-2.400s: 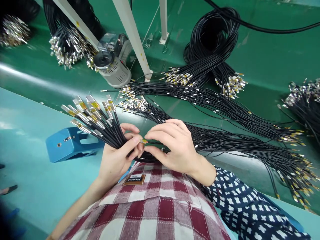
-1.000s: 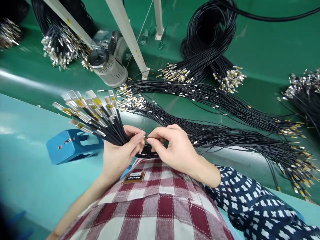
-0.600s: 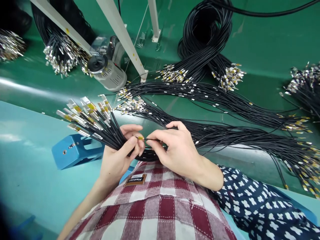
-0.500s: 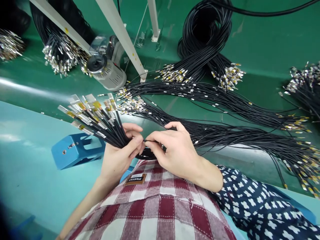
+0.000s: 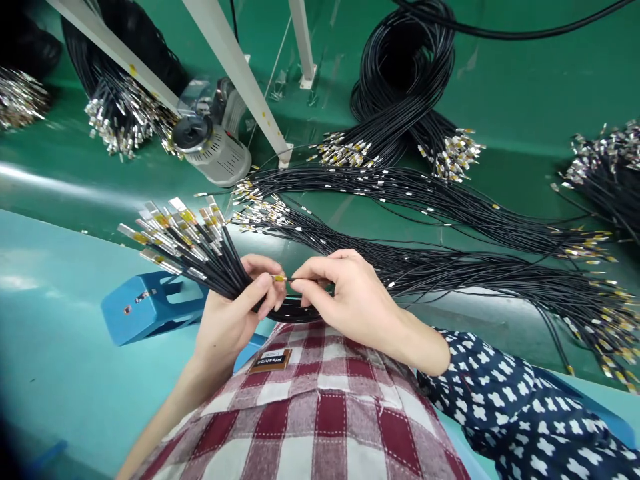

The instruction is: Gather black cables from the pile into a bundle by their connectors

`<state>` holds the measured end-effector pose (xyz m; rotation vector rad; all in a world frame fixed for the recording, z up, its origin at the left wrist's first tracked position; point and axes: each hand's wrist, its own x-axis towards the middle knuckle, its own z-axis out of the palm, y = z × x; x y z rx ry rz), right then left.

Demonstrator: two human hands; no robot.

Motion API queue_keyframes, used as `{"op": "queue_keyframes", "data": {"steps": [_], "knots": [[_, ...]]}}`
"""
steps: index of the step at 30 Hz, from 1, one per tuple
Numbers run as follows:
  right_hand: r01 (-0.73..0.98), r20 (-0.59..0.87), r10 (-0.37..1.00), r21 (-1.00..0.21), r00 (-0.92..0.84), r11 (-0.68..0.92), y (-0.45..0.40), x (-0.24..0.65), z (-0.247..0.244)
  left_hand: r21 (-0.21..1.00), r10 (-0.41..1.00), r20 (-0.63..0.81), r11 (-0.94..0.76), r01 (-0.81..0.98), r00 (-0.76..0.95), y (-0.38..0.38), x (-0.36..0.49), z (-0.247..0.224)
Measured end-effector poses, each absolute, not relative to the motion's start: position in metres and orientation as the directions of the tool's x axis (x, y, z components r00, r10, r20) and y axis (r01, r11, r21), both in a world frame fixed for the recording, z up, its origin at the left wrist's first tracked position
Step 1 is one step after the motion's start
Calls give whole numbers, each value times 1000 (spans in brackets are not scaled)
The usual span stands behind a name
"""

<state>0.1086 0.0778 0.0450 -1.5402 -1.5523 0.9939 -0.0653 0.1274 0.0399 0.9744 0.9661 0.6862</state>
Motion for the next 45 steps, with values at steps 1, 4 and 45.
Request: {"op": "queue_keyframes", "data": {"steps": [1,4,45], "knots": [[444,-28,999,-896,-21,-16,77,109,45,906,840,-362,419,-59,403,127,-65,39],[469,-22,1000,-883,-17,-11,73,114,40,902,856,-381,428,-64,351,126,-62,39],[493,-101,982,-870,-161,-9,71,126,24,830,850,-428,504,-239,306,129,-57,32]]}}
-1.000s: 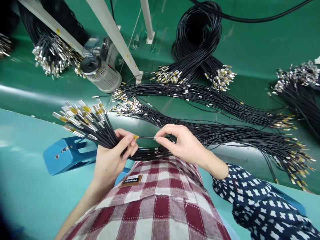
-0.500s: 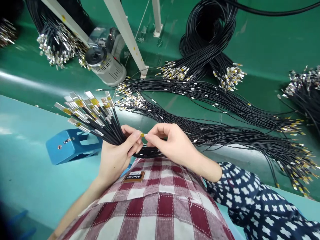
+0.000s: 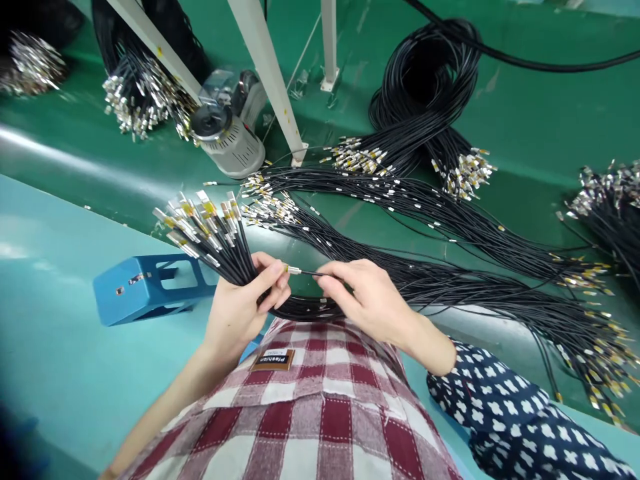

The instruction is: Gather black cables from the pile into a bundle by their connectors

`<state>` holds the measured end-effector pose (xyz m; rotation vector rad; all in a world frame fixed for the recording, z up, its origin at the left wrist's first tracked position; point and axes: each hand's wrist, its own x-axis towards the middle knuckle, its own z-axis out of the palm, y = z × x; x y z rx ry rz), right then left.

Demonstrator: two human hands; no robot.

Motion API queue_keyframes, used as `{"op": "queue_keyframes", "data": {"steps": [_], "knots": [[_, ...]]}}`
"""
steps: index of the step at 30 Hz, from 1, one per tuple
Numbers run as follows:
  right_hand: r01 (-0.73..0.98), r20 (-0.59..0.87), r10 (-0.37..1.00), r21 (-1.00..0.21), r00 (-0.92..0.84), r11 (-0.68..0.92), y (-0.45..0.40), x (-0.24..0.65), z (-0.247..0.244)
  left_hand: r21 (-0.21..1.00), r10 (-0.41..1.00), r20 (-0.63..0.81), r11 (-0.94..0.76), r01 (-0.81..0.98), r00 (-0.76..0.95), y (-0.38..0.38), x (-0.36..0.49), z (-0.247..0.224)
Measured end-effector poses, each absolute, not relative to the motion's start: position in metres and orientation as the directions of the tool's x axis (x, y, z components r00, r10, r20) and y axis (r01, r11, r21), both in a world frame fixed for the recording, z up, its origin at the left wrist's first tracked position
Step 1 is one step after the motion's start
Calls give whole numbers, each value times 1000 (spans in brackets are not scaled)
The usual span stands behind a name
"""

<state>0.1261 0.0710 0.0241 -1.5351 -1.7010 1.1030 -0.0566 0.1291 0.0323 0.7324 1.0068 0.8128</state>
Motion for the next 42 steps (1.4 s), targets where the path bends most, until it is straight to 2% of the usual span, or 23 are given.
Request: {"op": "queue_keyframes", "data": {"steps": [3,6,9,12,17,20,24,27,30,35,38,40,42], "knots": [[571,-109,983,-821,-150,-3,68,136,18,805,850,-433,514,-296,300,137,-58,25],[515,-157,985,-851,-67,-100,73,123,18,789,849,-440,521,-325,293,139,-59,21],[487,-138,990,-867,-34,-104,89,97,26,762,824,-470,560,-325,316,135,-58,20],[529,-137,989,-844,-48,-91,106,75,36,751,806,-491,584,-309,331,131,-57,20],[685,-253,965,-715,-65,-142,120,62,45,723,784,-543,619,-307,303,134,-60,20],[654,-270,954,-747,-132,-121,118,63,45,697,765,-579,644,-315,282,136,-63,20],[585,-205,956,-810,-208,-47,109,79,35,715,782,-578,623,-317,233,139,-67,17],[698,-121,979,-716,-162,27,96,99,20,721,788,-559,616,-319,260,142,-68,13],[745,-109,981,-666,-160,48,84,109,5,726,810,-525,586,-360,261,146,-66,12],[737,-72,989,-674,-129,47,77,94,-6,711,793,-498,605,-358,349,147,-60,17],[699,-45,981,-707,-189,103,75,95,-7,682,785,-477,614,-398,395,144,-57,20],[659,-107,967,-749,-233,75,74,110,-7,652,792,-479,609,-451,377,141,-56,24],[600,-237,944,-798,-227,-56,77,132,-4,633,801,-479,599,-491,360,139,-57,31]]}}
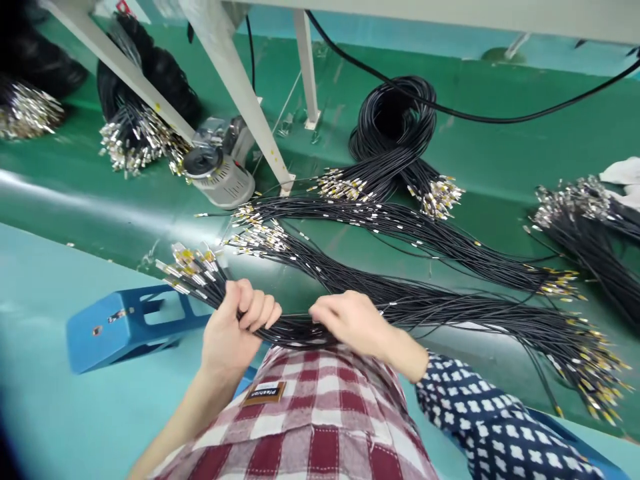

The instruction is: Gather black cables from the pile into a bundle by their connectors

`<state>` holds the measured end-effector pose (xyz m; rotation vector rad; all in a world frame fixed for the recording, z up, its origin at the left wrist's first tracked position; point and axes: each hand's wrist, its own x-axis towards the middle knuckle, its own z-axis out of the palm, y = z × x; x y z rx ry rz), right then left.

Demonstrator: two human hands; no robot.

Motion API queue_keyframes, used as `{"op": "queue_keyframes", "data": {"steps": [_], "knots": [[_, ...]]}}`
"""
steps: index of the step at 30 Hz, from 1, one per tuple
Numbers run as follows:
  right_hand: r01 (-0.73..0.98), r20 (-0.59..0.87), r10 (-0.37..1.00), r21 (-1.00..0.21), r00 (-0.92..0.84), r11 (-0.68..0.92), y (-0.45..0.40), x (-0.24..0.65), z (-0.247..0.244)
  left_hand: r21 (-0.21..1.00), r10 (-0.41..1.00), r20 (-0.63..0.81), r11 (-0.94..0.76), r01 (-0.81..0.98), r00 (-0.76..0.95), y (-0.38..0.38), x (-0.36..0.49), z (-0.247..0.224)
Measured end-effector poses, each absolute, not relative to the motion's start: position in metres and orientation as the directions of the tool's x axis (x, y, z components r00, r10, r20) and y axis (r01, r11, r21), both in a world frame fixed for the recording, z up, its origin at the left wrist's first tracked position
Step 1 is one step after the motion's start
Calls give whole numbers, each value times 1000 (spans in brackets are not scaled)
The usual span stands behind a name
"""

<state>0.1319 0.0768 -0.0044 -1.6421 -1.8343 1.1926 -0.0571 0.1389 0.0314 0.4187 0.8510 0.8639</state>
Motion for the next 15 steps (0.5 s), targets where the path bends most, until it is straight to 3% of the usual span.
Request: {"op": "queue_keyframes", "data": {"steps": [2,5,9,15], "knots": [[565,-332,926,-805,-179,-180,87,154,-3,638,811,-427,583,-503,399,136,-60,40],[687,-344,932,-706,-118,-173,116,168,-15,661,830,-308,539,-523,465,134,-65,45],[840,-352,932,-527,-79,-128,163,145,-60,641,812,-476,583,-500,337,132,-73,27],[836,-304,949,-539,-77,-105,178,122,-91,568,782,-580,589,-575,228,125,-82,4]]}}
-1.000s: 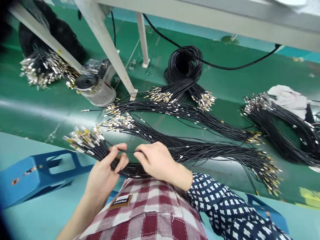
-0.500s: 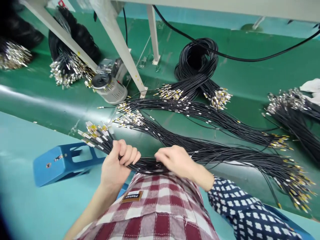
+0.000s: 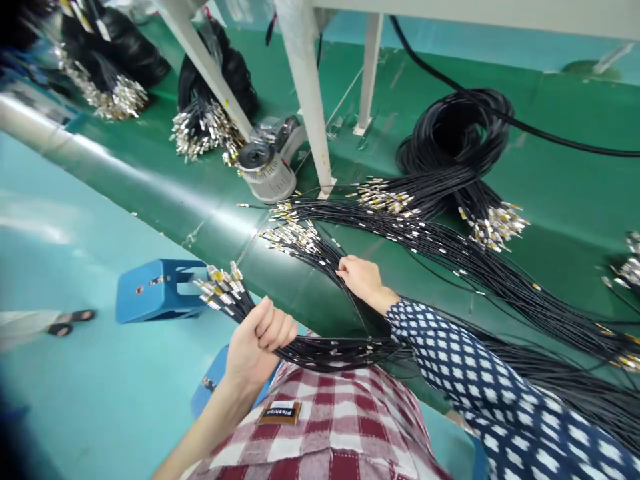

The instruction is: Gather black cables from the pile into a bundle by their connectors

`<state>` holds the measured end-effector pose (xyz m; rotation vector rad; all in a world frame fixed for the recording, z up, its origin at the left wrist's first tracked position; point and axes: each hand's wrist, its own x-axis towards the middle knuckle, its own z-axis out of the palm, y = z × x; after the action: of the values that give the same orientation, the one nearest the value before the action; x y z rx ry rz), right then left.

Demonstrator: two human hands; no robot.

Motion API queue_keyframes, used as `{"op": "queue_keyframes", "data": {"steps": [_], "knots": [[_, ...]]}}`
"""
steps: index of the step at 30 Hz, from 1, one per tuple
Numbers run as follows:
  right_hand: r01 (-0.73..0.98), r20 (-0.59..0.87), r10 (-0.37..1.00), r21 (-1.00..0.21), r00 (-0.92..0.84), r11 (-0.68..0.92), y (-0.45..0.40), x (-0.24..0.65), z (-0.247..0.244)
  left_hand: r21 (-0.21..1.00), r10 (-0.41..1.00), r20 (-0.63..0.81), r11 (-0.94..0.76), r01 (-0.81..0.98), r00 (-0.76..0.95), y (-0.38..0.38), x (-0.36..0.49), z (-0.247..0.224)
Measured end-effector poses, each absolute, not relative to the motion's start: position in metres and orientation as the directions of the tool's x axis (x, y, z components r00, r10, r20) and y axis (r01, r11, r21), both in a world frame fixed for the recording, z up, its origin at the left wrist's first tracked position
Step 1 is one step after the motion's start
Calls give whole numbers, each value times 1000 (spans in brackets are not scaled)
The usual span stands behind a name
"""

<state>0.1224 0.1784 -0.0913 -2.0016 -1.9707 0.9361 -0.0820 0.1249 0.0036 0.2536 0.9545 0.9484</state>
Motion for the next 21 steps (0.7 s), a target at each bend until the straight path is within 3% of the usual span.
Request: {"op": "queue_keyframes", "data": {"steps": [4,8,14,21], "knots": [[764,-225,966,-643,-125,-51,139,139,-57,576,787,-595,559,-596,163,127,-79,0],[623,-13,995,-781,-99,52,85,147,-23,623,819,-554,529,-576,152,134,-72,2],[614,142,985,-770,-99,173,38,141,-13,681,851,-487,510,-526,195,137,-63,11],[633,191,975,-743,-110,217,26,136,-12,704,865,-447,498,-506,228,129,-63,19]]}}
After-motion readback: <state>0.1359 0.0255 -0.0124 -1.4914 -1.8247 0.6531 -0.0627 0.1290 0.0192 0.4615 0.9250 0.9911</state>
